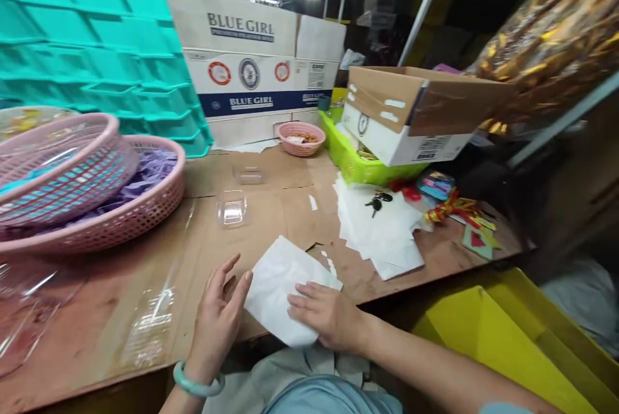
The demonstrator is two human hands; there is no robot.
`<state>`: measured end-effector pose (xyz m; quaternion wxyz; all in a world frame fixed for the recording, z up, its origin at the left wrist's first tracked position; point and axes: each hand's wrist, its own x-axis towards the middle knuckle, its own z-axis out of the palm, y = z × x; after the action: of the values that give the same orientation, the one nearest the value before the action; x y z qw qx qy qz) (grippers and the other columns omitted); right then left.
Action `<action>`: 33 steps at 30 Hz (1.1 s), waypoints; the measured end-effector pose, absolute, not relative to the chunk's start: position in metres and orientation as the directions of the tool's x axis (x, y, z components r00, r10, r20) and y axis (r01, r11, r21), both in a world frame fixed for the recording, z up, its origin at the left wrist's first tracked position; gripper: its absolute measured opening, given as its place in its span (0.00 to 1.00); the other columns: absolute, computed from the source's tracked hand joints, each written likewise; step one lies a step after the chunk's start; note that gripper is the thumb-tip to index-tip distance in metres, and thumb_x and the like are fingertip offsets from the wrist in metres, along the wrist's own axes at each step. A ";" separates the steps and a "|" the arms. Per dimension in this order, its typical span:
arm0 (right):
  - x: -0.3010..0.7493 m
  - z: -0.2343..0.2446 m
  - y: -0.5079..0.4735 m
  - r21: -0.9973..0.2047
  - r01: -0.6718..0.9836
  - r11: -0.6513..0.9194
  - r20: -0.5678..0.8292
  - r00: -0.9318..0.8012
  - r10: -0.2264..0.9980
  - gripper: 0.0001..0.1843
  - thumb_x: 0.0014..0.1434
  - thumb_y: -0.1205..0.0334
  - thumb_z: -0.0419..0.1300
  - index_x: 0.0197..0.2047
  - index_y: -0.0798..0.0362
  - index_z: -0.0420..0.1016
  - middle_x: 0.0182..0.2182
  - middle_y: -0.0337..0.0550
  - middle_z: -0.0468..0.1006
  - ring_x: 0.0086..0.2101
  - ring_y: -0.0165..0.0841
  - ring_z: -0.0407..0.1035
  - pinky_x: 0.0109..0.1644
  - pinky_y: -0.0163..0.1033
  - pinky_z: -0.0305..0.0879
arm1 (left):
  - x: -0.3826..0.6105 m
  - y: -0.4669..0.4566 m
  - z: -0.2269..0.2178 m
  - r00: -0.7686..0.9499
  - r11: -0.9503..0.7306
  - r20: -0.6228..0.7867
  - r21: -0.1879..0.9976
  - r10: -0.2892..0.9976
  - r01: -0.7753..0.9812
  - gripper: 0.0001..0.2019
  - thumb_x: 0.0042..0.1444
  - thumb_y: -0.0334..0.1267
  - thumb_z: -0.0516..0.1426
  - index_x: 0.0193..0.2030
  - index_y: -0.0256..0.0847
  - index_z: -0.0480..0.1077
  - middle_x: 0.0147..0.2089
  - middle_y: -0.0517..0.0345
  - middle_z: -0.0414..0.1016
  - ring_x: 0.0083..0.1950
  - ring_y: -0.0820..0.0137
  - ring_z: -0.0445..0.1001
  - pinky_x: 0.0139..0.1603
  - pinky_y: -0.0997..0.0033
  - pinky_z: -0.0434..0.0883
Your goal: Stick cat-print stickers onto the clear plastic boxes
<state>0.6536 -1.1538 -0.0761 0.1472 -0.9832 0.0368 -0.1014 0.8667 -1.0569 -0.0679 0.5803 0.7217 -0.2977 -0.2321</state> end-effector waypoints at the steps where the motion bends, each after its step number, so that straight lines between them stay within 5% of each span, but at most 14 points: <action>1: 0.649 -0.073 -1.153 -0.286 -0.090 -0.954 0.308 0.934 -0.180 0.33 0.56 0.74 0.46 0.65 0.58 0.55 0.60 0.53 0.66 0.62 0.37 0.55 0.63 0.49 0.58 | 0.857 -1.061 -0.060 0.677 -0.139 -0.059 0.988 -0.734 -0.063 0.27 0.50 0.52 0.59 0.56 0.46 0.65 0.62 0.50 0.63 0.62 0.56 0.65 0.57 0.57 0.68; 4: 0.639 -0.057 -1.152 -0.211 -0.155 -0.965 0.539 0.805 -0.247 0.32 0.56 0.75 0.41 0.64 0.64 0.55 0.60 0.57 0.65 0.63 0.39 0.52 0.63 0.52 0.58 | 0.830 -1.079 -0.040 0.454 -0.134 -0.229 0.963 -0.861 0.232 0.34 0.52 0.52 0.59 0.64 0.50 0.53 0.64 0.50 0.61 0.62 0.58 0.65 0.54 0.59 0.71; 6: 0.633 -0.047 -1.154 -0.176 -0.036 -0.984 0.515 0.848 -0.123 0.27 0.60 0.70 0.45 0.63 0.62 0.59 0.59 0.55 0.67 0.63 0.40 0.51 0.64 0.52 0.56 | 0.817 -1.095 -0.033 0.348 -0.137 -0.253 0.935 -0.903 0.326 0.40 0.49 0.46 0.62 0.66 0.52 0.48 0.62 0.50 0.63 0.58 0.61 0.68 0.52 0.62 0.71; 8: 0.624 -0.040 -1.171 -0.262 0.014 -0.965 0.440 0.892 -0.106 0.25 0.61 0.58 0.52 0.60 0.60 0.62 0.55 0.53 0.71 0.61 0.39 0.57 0.64 0.47 0.56 | 0.809 -1.116 -0.032 0.349 -0.135 -0.246 0.940 -0.904 0.313 0.45 0.43 0.40 0.65 0.67 0.50 0.47 0.62 0.50 0.61 0.53 0.64 0.71 0.50 0.66 0.72; 10: 0.610 -0.033 -1.211 -0.410 -0.279 -0.868 0.358 0.827 -0.434 0.27 0.59 0.49 0.56 0.56 0.56 0.67 0.51 0.50 0.75 0.54 0.37 0.67 0.59 0.42 0.62 | 0.805 -1.141 -0.036 0.368 -0.119 -0.219 0.953 -0.904 0.278 0.47 0.40 0.37 0.65 0.67 0.48 0.47 0.59 0.49 0.62 0.47 0.68 0.73 0.47 0.67 0.72; 12: 0.594 -0.027 -1.271 -0.476 -0.744 -0.469 0.225 0.412 -0.883 0.19 0.61 0.49 0.54 0.50 0.51 0.72 0.45 0.47 0.79 0.46 0.35 0.72 0.51 0.39 0.67 | 0.800 -1.168 -0.041 0.331 -0.114 -0.191 0.965 -0.924 0.238 0.46 0.42 0.39 0.63 0.67 0.46 0.45 0.52 0.50 0.66 0.40 0.70 0.73 0.45 0.66 0.72; 14: 0.580 -0.024 -1.335 -0.446 -0.850 -0.281 0.188 0.218 -0.958 0.18 0.62 0.53 0.52 0.45 0.57 0.74 0.44 0.56 0.78 0.47 0.42 0.71 0.50 0.45 0.65 | 0.792 -1.191 -0.043 0.315 -0.130 -0.158 0.986 -0.936 0.107 0.44 0.45 0.44 0.60 0.67 0.42 0.45 0.46 0.52 0.69 0.37 0.70 0.72 0.42 0.64 0.71; 17: 0.572 -0.035 -1.404 -0.416 -0.903 -0.110 0.094 0.078 -0.993 0.15 0.54 0.54 0.62 0.34 0.59 0.76 0.38 0.62 0.78 0.46 0.48 0.71 0.48 0.47 0.64 | 0.773 -1.207 -0.046 0.261 -0.158 -0.051 0.899 -0.964 -0.408 0.39 0.42 0.50 0.62 0.61 0.41 0.57 0.47 0.49 0.69 0.45 0.60 0.71 0.46 0.58 0.69; 19: 0.576 -0.048 -1.423 -0.419 -0.906 -0.055 0.043 0.041 -0.998 0.14 0.53 0.53 0.63 0.33 0.58 0.75 0.37 0.57 0.78 0.44 0.44 0.71 0.48 0.47 0.64 | 0.757 -1.204 -0.049 0.126 -0.127 -0.049 0.654 -0.991 -0.746 0.35 0.34 0.51 0.66 0.52 0.42 0.66 0.49 0.48 0.68 0.52 0.52 0.66 0.50 0.54 0.64; 22: 0.581 -0.065 -1.429 -0.480 -0.875 -0.057 0.038 0.045 -0.998 0.14 0.58 0.53 0.59 0.35 0.57 0.74 0.38 0.48 0.77 0.42 0.37 0.71 0.49 0.47 0.64 | 0.739 -1.189 -0.054 0.024 -0.105 -0.191 0.425 -0.981 -0.899 0.23 0.36 0.47 0.66 0.40 0.42 0.69 0.47 0.51 0.69 0.51 0.53 0.65 0.50 0.56 0.61; 26: 0.567 -0.058 -1.432 -0.640 -0.746 -0.183 0.169 0.096 -0.981 0.12 0.59 0.56 0.56 0.30 0.55 0.73 0.39 0.50 0.77 0.42 0.37 0.71 0.48 0.43 0.65 | 0.735 -1.181 -0.053 -0.072 -0.061 -0.267 0.458 -0.961 -0.887 0.02 0.46 0.35 0.58 0.28 0.42 0.69 0.41 0.56 0.71 0.48 0.61 0.67 0.48 0.62 0.60; 31: 0.509 -0.019 -1.423 -0.807 -0.491 -0.328 0.353 0.044 -0.935 0.17 0.63 0.50 0.46 0.42 0.52 0.68 0.53 0.48 0.71 0.46 0.33 0.70 0.47 0.39 0.67 | 0.743 -1.198 -0.052 -0.061 -0.048 -0.241 0.422 -0.969 -0.906 0.17 0.43 0.33 0.57 0.43 0.42 0.68 0.48 0.54 0.70 0.48 0.62 0.67 0.46 0.64 0.62; 33: 0.485 -0.004 -1.409 -0.886 -0.271 -0.375 0.393 -0.013 -0.919 0.16 0.62 0.49 0.49 0.42 0.52 0.68 0.53 0.46 0.71 0.47 0.33 0.70 0.47 0.39 0.67 | 0.740 -1.206 -0.054 -0.048 -0.087 -0.291 0.431 -0.956 -0.898 0.16 0.43 0.33 0.57 0.42 0.41 0.69 0.46 0.54 0.70 0.47 0.62 0.67 0.45 0.64 0.62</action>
<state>0.4854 -1.4093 -0.0041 0.3030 -0.6336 0.4696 -0.5350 0.7403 -1.2059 -0.0536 0.0541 0.6880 -0.6736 -0.2645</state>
